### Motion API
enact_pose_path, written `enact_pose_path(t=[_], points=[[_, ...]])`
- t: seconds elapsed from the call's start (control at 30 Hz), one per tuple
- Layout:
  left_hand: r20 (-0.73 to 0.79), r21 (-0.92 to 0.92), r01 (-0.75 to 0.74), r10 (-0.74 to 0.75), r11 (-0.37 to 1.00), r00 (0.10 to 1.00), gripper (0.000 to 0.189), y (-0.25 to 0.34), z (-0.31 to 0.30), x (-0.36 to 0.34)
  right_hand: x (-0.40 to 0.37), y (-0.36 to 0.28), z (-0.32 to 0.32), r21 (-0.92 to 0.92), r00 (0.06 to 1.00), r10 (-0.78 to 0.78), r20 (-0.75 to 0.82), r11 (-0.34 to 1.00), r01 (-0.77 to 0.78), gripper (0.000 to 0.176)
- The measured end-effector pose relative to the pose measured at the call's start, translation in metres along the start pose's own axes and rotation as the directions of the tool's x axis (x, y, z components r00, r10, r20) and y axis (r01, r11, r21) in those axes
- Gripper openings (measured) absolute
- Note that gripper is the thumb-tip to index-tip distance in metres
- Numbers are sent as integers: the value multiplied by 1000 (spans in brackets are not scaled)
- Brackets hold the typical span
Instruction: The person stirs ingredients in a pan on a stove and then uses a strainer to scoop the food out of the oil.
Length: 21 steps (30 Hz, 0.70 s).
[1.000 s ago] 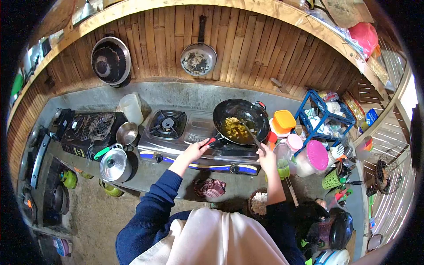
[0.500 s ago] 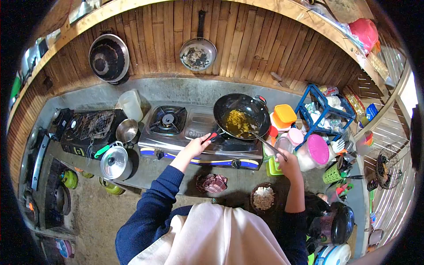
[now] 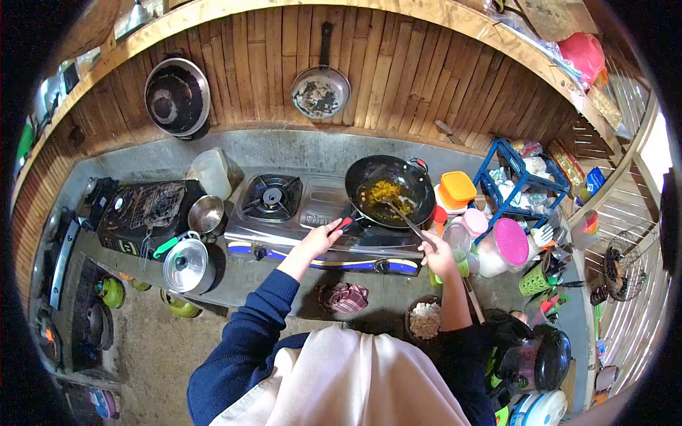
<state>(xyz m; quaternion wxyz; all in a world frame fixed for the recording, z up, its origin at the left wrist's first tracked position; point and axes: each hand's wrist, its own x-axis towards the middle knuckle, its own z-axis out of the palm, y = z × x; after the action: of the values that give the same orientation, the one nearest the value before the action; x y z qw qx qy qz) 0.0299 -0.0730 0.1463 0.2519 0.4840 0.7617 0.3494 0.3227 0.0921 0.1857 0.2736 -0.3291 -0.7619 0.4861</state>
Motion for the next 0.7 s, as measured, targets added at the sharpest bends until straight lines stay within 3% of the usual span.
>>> enact_pose_path(t=[0.2,0.4,0.43,0.53,0.7], points=[[5,3,1,-1,1000,1000,48,-5,3,3,22,-3,29,58,1000,4,2,998,-4,34],[10,39,8,-8,999,1000,49,-5,4,5,41,4,56,-202,991,-44,-124,979,18,35],[6,30,-1,1,1000,1000,50,-4,3,4,51,22,61,-270,973,-151,-172,957,101,35],[-3,7,-15,15,1000,1000,50,-6,5,5,58,45,61,-394,943,-252,-216,906,152,35],[-3,36,-31,31,999,1000,50,-7,4,5,42,49,45,-329,951,-177,-254,940,88,33]])
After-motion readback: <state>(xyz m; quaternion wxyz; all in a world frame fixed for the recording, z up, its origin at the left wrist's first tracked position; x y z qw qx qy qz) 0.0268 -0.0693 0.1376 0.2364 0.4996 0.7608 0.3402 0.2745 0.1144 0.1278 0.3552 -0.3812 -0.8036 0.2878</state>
